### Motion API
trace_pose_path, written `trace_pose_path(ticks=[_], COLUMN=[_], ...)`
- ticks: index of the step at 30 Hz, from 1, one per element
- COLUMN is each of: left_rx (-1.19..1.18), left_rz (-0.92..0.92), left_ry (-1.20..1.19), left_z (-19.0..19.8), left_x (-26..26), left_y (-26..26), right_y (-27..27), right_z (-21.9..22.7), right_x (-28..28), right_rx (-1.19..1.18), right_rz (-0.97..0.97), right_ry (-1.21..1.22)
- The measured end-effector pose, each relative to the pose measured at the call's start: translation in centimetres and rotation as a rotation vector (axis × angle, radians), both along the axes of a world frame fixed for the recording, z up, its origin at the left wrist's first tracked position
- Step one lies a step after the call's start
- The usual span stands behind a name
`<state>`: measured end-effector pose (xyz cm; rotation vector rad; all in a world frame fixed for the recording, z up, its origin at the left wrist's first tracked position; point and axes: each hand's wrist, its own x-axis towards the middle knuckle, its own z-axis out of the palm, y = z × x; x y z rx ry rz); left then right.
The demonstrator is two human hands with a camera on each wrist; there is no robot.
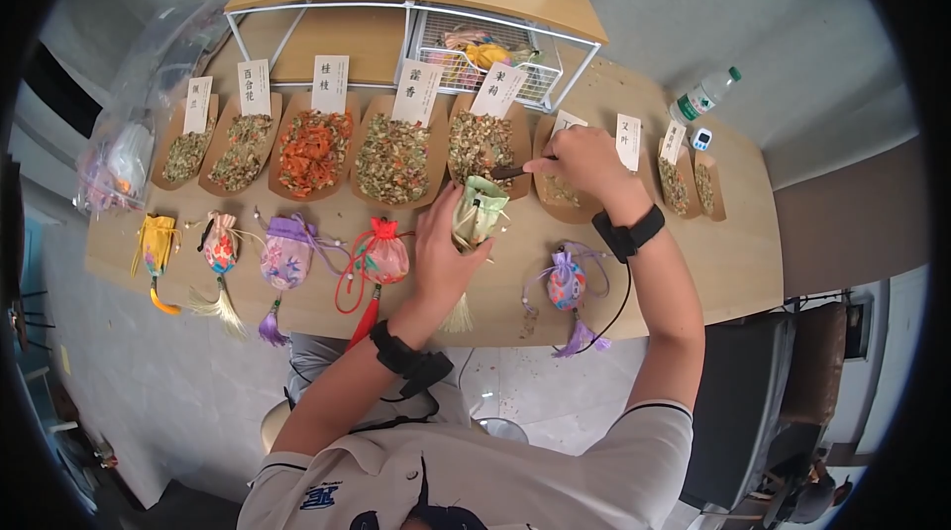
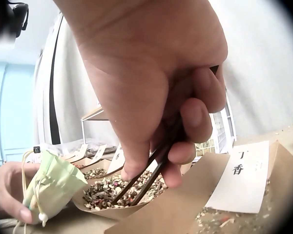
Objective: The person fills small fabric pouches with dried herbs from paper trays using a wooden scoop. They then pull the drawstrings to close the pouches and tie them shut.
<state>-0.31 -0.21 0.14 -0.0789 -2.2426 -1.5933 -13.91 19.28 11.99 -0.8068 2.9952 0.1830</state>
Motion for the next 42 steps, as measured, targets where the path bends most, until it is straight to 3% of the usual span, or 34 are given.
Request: trace_pose_path(ticks=[10, 13, 25, 31, 37, 42], left_rx=[-0.004, -0.003, 0.000, 0.003, 0.005, 0.007], left_rz=[0.008, 0.011, 0.016, 0.011, 0.011, 0.003], left_ry=[0.015, 0.020, 0.018, 0.024, 0.012, 0.011], left_z=[-0.4, -0.5, -0.5, -0.4, -0.4, -0.3], left_x=[-0.1, -0.1, -0.1, -0.1, 0.0, 0.0], left_y=[0.1, 0.1, 0.1, 0.1, 0.1, 0.1], right_y=[-1.6, -1.7, -1.9, -1.3, -0.5, -0.5], right_z=[-2.0, -2.1, -2.3, -1.5, 0.7, 1.5], right_x=[0.1, 0.3, 1.8, 2.6, 4.5, 4.9], right_rx=[-0.270, -0.308, -0.352, -0.341, -0.504, -0.498], right_rz=[-0.045, -0.018, -0.225, -0.174, 0.079, 0.048], right_ry=[-0.143, -0.131, -0.090, 0.113, 0.059, 0.026])
